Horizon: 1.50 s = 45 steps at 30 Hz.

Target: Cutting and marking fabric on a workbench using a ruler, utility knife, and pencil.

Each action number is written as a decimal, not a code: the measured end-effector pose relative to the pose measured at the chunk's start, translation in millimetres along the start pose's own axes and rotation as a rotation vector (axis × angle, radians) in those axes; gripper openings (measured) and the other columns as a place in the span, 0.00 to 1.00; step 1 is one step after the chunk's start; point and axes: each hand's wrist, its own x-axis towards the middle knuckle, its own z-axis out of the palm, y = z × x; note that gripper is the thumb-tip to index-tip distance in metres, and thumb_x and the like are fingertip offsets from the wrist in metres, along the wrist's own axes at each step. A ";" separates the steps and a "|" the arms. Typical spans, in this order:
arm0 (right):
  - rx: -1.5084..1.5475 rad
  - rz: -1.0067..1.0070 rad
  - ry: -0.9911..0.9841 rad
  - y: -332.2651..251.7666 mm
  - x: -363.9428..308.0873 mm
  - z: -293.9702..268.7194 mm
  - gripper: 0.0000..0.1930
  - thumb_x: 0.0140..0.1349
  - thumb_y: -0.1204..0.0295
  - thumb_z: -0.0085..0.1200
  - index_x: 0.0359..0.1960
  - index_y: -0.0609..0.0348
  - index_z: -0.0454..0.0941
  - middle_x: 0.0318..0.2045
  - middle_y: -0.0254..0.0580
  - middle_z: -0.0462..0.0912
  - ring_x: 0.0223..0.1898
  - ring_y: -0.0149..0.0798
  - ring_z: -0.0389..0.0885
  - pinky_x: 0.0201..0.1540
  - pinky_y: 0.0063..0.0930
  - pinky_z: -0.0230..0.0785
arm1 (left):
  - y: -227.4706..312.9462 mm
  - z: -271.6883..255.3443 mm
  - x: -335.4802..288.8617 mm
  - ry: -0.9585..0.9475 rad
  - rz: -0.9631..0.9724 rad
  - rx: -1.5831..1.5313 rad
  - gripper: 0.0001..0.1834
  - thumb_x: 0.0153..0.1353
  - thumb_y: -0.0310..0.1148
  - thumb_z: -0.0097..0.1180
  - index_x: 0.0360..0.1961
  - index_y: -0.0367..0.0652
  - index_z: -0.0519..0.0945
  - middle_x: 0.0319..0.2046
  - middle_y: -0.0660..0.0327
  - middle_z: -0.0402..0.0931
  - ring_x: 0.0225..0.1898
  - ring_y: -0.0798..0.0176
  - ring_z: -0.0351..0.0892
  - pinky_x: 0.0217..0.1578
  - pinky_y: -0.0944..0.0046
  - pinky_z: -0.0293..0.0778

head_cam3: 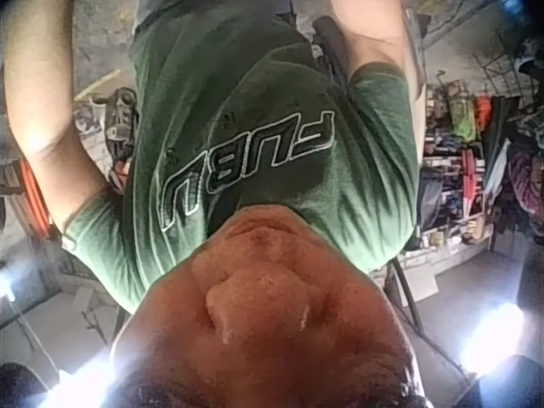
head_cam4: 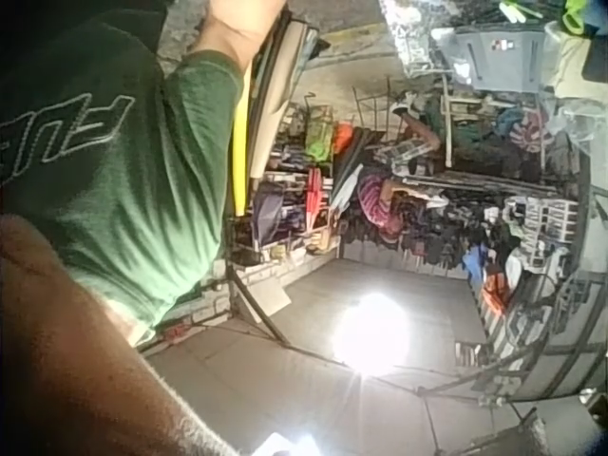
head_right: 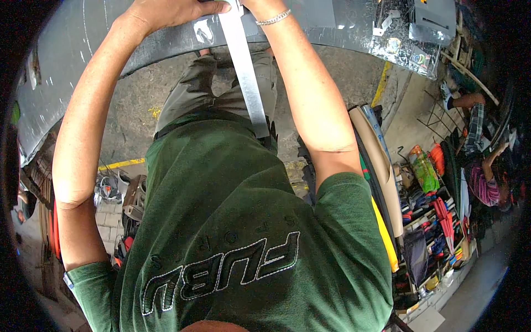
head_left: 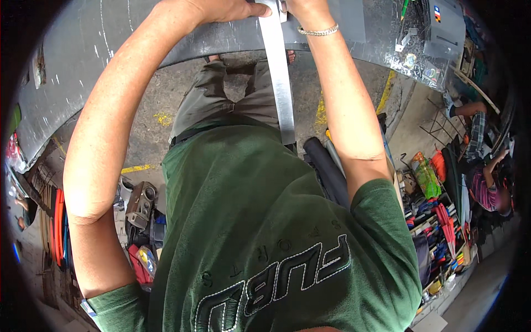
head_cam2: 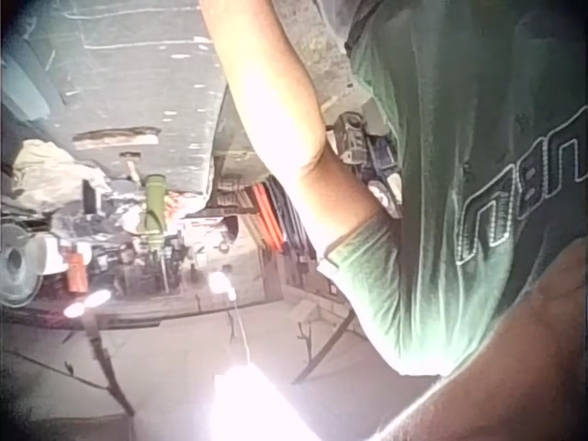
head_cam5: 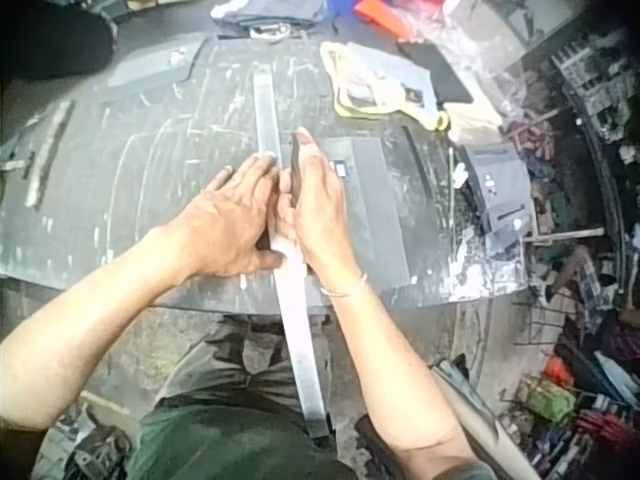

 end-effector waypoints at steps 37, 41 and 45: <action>-0.314 -0.496 0.019 -36.4 -18.1 28.4 0.26 0.77 0.62 0.50 0.70 0.67 0.67 0.25 0.30 0.74 0.17 0.24 0.68 0.21 0.21 0.63 | -13.1 20.7 10.0 -0.133 -0.006 -0.192 0.50 0.61 0.58 0.62 0.70 0.27 0.60 0.68 0.41 0.63 0.73 0.42 0.59 0.73 0.44 0.55; -0.681 -0.604 -0.012 -87.7 -37.1 22.6 0.33 0.70 0.62 0.62 0.73 0.60 0.66 0.51 0.47 0.84 0.43 0.29 0.80 0.47 0.24 0.71 | -24.0 55.2 4.8 0.372 0.090 -0.001 0.58 0.56 0.66 0.64 0.71 0.28 0.61 0.72 0.45 0.61 0.76 0.47 0.56 0.73 0.41 0.56; -0.392 -0.670 0.143 -155.2 -116.9 -20.5 0.16 0.69 0.66 0.64 0.53 0.62 0.80 0.47 0.44 0.85 0.46 0.33 0.83 0.52 0.26 0.74 | -21.2 54.2 12.4 0.365 0.142 -0.076 0.63 0.54 0.67 0.65 0.75 0.28 0.55 0.78 0.44 0.49 0.81 0.48 0.44 0.75 0.39 0.52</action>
